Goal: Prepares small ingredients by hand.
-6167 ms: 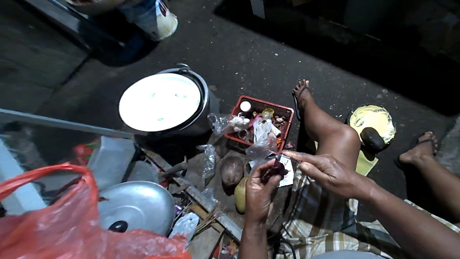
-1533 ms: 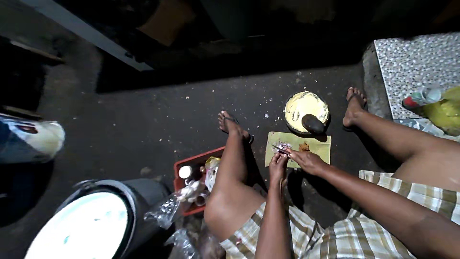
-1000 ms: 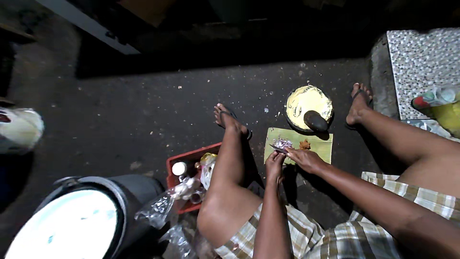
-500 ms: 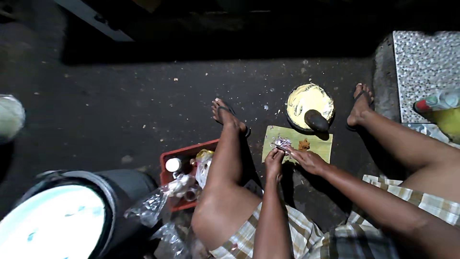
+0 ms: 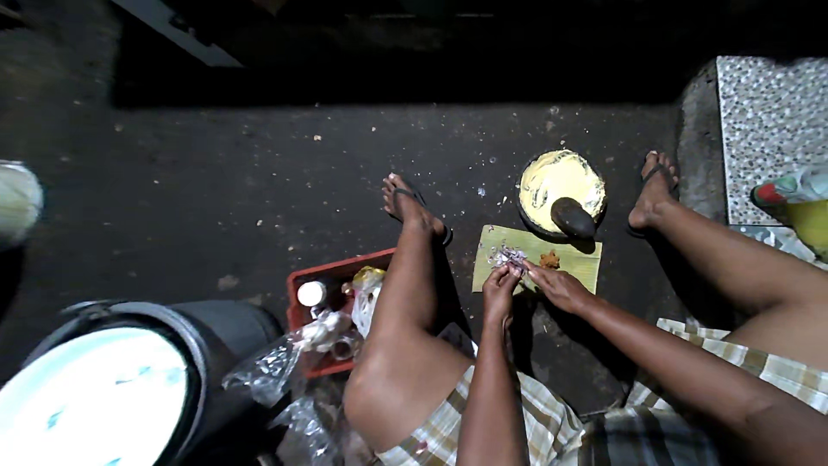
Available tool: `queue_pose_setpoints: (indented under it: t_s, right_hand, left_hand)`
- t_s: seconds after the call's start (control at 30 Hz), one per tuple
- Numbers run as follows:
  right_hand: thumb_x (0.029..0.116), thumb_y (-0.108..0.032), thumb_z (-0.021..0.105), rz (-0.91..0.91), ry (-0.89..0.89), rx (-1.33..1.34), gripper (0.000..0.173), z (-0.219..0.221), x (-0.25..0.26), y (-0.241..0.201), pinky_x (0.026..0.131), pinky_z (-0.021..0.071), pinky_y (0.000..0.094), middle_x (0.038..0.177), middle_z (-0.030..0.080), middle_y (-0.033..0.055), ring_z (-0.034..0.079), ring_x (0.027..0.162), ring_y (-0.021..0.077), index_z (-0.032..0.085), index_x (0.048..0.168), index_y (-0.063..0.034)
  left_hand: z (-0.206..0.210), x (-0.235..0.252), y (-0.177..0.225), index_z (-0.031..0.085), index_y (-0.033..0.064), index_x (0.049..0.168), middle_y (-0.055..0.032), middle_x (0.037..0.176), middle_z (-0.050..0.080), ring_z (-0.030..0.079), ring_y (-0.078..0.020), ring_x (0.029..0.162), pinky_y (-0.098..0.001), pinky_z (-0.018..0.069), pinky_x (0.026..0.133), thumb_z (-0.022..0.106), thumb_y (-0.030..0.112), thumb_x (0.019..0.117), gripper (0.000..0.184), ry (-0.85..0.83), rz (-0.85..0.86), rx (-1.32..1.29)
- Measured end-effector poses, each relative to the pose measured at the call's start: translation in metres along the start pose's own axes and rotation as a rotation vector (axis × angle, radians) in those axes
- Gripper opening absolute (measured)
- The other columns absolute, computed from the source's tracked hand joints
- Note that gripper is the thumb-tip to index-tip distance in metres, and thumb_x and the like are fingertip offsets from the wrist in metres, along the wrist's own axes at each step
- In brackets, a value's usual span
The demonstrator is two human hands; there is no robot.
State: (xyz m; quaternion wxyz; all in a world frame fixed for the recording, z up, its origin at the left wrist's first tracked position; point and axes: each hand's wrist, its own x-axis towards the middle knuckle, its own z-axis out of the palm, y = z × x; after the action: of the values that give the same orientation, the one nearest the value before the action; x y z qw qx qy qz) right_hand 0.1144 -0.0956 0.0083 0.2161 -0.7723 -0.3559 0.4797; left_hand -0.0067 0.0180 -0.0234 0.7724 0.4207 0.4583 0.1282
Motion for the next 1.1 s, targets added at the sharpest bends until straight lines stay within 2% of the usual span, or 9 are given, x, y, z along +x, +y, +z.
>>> queue_pose_setpoints:
  t_s: [0.27,0.4,0.53,0.67,0.73,0.8,0.9,1.0,1.1]
  right_hand:
    - [0.1124,-0.045,0.023,-0.062,-0.025,0.011,0.057,0.006,-0.009,-0.006,0.114,0.0410,0.0562,0.146,0.059,0.0156,0.058,0.134,0.0338,0.036,0.162,-0.0192]
    - [0.1124,-0.045,0.023,-0.033,-0.017,-0.021,0.056,0.002,-0.007,-0.003,0.113,0.0416,0.0576,0.144,0.060,0.0167,0.059,0.132,0.0352,0.036,0.162,-0.0202]
    - [0.1122,-0.045,0.025,-0.048,-0.015,-0.026,0.056,0.002,0.007,-0.003,0.114,0.0405,0.0581,0.145,0.059,0.0165,0.057,0.134,0.0348,0.038,0.161,-0.0199]
    - [0.1126,-0.044,0.027,-0.015,0.008,0.089,0.055,0.004,0.027,0.007,0.111,0.0420,0.0573,0.135,0.064,0.0206,0.062,0.124,0.0355,0.047,0.154,-0.0140]
    - [0.1123,-0.046,0.026,-0.027,-0.006,0.061,0.056,0.004,0.027,0.008,0.113,0.0405,0.0581,0.139,0.063,0.0187,0.061,0.128,0.0347,0.047,0.155,-0.0155]
    - [0.1123,-0.045,0.024,-0.062,-0.037,0.025,0.057,0.004,0.013,0.003,0.116,0.0385,0.0573,0.147,0.058,0.0165,0.057,0.135,0.0335,0.040,0.159,-0.0177]
    - [0.1126,-0.044,0.024,-0.090,-0.037,0.034,0.056,0.004,-0.009,0.001,0.114,0.0410,0.0550,0.147,0.058,0.0163,0.059,0.133,0.0331,0.036,0.161,-0.0179]
    - [0.1127,-0.043,0.024,-0.079,-0.019,0.039,0.056,0.002,-0.010,0.009,0.113,0.0422,0.0542,0.144,0.060,0.0175,0.060,0.130,0.0335,0.036,0.161,-0.0179]
    - [0.1132,-0.040,0.026,-0.056,-0.004,0.083,0.055,0.001,-0.002,0.015,0.117,0.0392,0.0514,0.148,0.057,0.0176,0.057,0.134,0.0317,0.040,0.159,-0.0132]
  left_hand:
    - [-0.006,0.003,0.003,0.054,-0.0131,0.125,-0.0191,0.112,0.063,0.063,-0.0164,0.095,-0.0308,0.0540,0.089,0.057,-0.004,0.0986,0.028,0.119,-0.019,-0.032]
    - [-0.001,0.003,-0.001,0.058,-0.0120,0.118,-0.0159,0.104,0.065,0.064,-0.0154,0.091,-0.0305,0.0556,0.086,0.059,-0.004,0.0972,0.022,0.065,-0.009,-0.021]
    - [-0.001,0.000,0.006,0.058,-0.0114,0.117,-0.0154,0.104,0.065,0.064,-0.0149,0.091,-0.0305,0.0551,0.086,0.059,-0.003,0.0983,0.021,0.041,-0.017,0.007]
    - [-0.002,-0.002,-0.002,0.057,-0.0120,0.122,-0.0174,0.113,0.065,0.065,-0.0169,0.099,-0.0325,0.0553,0.092,0.061,0.000,0.0979,0.027,-0.061,-0.029,0.014]
    - [-0.001,0.000,-0.005,0.057,-0.0121,0.121,-0.0172,0.111,0.065,0.065,-0.0164,0.097,-0.0319,0.0550,0.091,0.061,0.000,0.0980,0.027,-0.017,-0.020,0.005]
    - [-0.002,0.001,-0.004,0.056,-0.0125,0.122,-0.0176,0.110,0.065,0.064,-0.0161,0.094,-0.0311,0.0549,0.088,0.059,-0.001,0.0990,0.026,0.070,-0.026,-0.006]
    - [-0.003,0.001,0.002,0.055,-0.0127,0.125,-0.0184,0.111,0.064,0.063,-0.0156,0.094,-0.0300,0.0542,0.086,0.057,-0.003,0.1000,0.027,0.121,-0.044,-0.023]
    - [0.001,0.001,0.000,0.057,-0.0119,0.120,-0.0153,0.105,0.065,0.064,-0.0144,0.090,-0.0295,0.0555,0.085,0.058,-0.003,0.0986,0.023,0.073,-0.028,-0.041]
    - [0.002,-0.001,-0.001,0.057,-0.0122,0.124,-0.0181,0.114,0.065,0.065,-0.0172,0.099,-0.0323,0.0550,0.092,0.061,-0.001,0.0978,0.028,-0.015,-0.032,-0.025]
